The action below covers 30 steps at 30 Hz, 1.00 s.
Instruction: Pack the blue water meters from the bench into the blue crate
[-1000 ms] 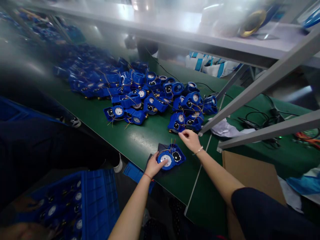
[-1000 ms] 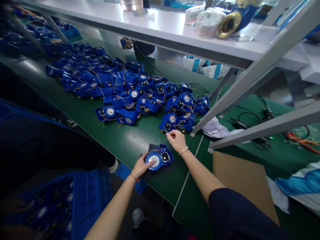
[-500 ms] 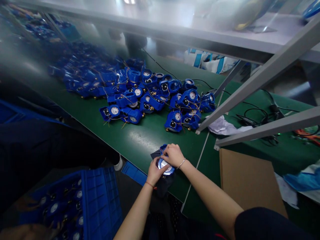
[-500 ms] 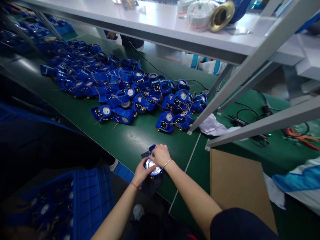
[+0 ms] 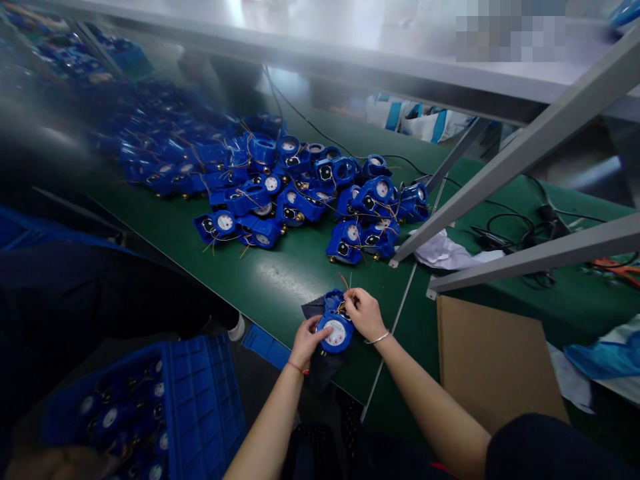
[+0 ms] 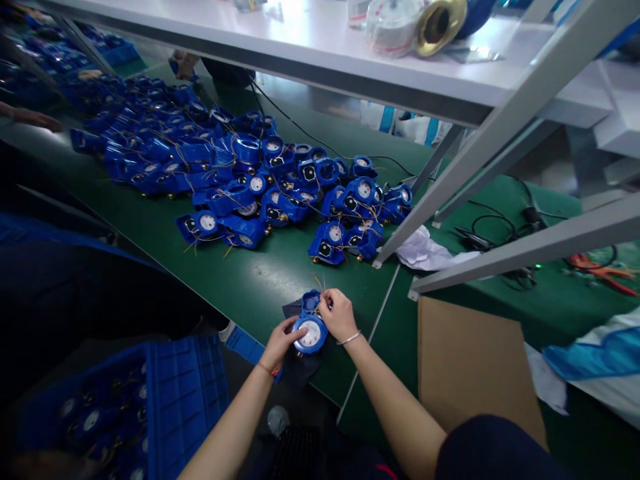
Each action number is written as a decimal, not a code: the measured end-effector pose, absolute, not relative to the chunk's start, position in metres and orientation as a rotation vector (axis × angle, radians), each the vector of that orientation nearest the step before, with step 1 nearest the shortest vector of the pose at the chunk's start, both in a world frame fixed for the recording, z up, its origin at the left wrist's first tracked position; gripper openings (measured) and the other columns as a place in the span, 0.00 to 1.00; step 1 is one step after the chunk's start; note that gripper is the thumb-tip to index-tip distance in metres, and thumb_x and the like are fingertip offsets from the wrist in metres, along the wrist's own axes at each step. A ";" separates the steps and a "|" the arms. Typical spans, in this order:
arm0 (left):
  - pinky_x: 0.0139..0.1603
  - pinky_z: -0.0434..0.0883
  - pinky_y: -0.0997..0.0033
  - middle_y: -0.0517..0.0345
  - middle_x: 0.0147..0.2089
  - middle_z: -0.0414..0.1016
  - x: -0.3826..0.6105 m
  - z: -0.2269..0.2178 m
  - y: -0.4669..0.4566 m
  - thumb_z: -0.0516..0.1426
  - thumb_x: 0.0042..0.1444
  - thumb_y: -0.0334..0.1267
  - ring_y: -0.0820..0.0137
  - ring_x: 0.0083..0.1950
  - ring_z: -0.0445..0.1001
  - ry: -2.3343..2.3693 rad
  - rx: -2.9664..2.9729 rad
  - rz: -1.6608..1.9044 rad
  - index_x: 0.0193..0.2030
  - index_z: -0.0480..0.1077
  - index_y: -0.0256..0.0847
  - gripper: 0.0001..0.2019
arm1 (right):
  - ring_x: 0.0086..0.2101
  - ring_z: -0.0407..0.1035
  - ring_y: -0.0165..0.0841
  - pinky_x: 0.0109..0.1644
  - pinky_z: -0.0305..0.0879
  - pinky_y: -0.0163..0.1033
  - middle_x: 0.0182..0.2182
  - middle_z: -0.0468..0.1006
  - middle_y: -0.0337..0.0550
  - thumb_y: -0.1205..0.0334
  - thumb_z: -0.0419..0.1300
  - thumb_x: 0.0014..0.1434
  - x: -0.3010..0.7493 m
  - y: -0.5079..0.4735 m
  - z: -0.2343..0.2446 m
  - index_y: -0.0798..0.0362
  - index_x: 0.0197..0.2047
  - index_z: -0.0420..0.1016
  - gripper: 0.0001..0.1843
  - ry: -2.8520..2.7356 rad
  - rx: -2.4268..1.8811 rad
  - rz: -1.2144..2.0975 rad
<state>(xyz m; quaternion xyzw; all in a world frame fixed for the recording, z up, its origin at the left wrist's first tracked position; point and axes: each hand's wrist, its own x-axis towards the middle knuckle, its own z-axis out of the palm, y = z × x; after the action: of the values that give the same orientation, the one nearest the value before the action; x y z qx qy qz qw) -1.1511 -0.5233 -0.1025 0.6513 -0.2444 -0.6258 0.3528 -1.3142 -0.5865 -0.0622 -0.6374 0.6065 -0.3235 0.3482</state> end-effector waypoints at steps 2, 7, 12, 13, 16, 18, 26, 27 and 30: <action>0.43 0.69 0.65 0.46 0.43 0.73 -1.152 -0.103 -0.523 0.67 0.32 0.45 0.61 0.41 0.72 -0.573 1.649 -1.651 0.43 0.71 0.33 0.29 | 0.33 0.67 0.33 0.38 0.63 0.38 0.30 0.72 0.43 0.62 0.53 0.56 -1.316 -0.590 -0.057 0.53 0.27 0.67 0.08 1.448 -1.595 -0.929; 0.46 0.69 0.62 0.44 0.46 0.73 -1.149 -0.100 -0.524 0.67 0.33 0.44 0.59 0.43 0.72 -0.494 1.631 -1.712 0.46 0.70 0.33 0.30 | 0.42 0.66 0.38 0.40 0.65 0.41 0.45 0.70 0.51 0.56 0.58 0.52 -1.334 -0.591 -0.059 0.55 0.47 0.67 0.20 1.623 -1.496 -0.999; 0.49 0.69 0.63 0.44 0.47 0.73 -1.145 -0.086 -0.528 0.68 0.33 0.45 0.59 0.46 0.72 -0.507 1.615 -1.783 0.48 0.68 0.33 0.33 | 0.49 0.65 0.42 0.49 0.66 0.48 0.51 0.67 0.55 0.50 0.57 0.53 -1.346 -0.570 -0.085 0.55 0.53 0.64 0.27 1.667 -1.310 -0.812; 0.49 0.69 0.63 0.45 0.47 0.74 -1.145 -0.083 -0.530 0.68 0.33 0.45 0.59 0.47 0.72 -0.529 1.615 -1.798 0.47 0.68 0.33 0.32 | 0.50 0.65 0.42 0.50 0.66 0.49 0.52 0.67 0.55 0.50 0.57 0.52 -1.345 -0.564 -0.091 0.55 0.54 0.62 0.29 1.657 -1.251 -0.783; 0.50 0.69 0.63 0.46 0.46 0.74 -1.144 -0.075 -0.538 0.69 0.32 0.43 0.58 0.47 0.72 -0.595 1.609 -1.862 0.46 0.69 0.33 0.32 | 0.49 0.67 0.43 0.50 0.67 0.49 0.51 0.70 0.54 0.51 0.59 0.51 -1.338 -0.545 -0.108 0.53 0.57 0.59 0.32 1.598 -1.117 -0.746; 0.49 0.69 0.62 0.47 0.45 0.75 -1.144 -0.073 -0.546 0.69 0.29 0.40 0.58 0.47 0.72 -0.638 1.585 -1.940 0.45 0.70 0.34 0.32 | 0.48 0.69 0.41 0.50 0.68 0.49 0.49 0.72 0.51 0.53 0.59 0.52 -1.333 -0.536 -0.114 0.52 0.58 0.58 0.32 1.541 -1.087 -0.766; 0.37 0.71 0.66 0.50 0.32 0.77 -1.158 -0.085 -0.557 0.68 0.29 0.38 0.65 0.31 0.74 -0.416 1.532 -2.056 0.35 0.72 0.32 0.22 | 0.52 0.66 0.41 0.55 0.64 0.50 0.53 0.70 0.51 0.51 0.55 0.56 -1.342 -0.541 -0.115 0.51 0.59 0.58 0.29 1.445 -1.099 -0.768; 0.37 0.71 0.66 0.51 0.32 0.77 -1.158 -0.085 -0.554 0.67 0.30 0.38 0.65 0.31 0.74 -0.386 1.502 -2.029 0.35 0.72 0.32 0.22 | 0.52 0.65 0.41 0.56 0.63 0.51 0.54 0.68 0.52 0.50 0.54 0.57 -1.345 -0.546 -0.116 0.52 0.59 0.59 0.28 1.468 -1.097 -0.772; 0.35 0.71 0.67 0.54 0.29 0.76 -1.150 -0.081 -0.539 0.67 0.29 0.37 0.66 0.29 0.74 -0.187 1.443 -1.872 0.34 0.70 0.34 0.21 | 0.50 0.67 0.42 0.51 0.66 0.51 0.53 0.69 0.57 0.50 0.52 0.57 -1.355 -0.575 -0.114 0.55 0.57 0.60 0.27 1.637 -1.090 -0.870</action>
<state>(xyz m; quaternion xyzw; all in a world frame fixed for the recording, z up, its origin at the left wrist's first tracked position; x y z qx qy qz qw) -1.1504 -0.5392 -0.0808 0.5641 -0.0729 -0.7316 0.3757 -1.3549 -0.5753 -0.1136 -0.4458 0.6696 -0.3558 0.4756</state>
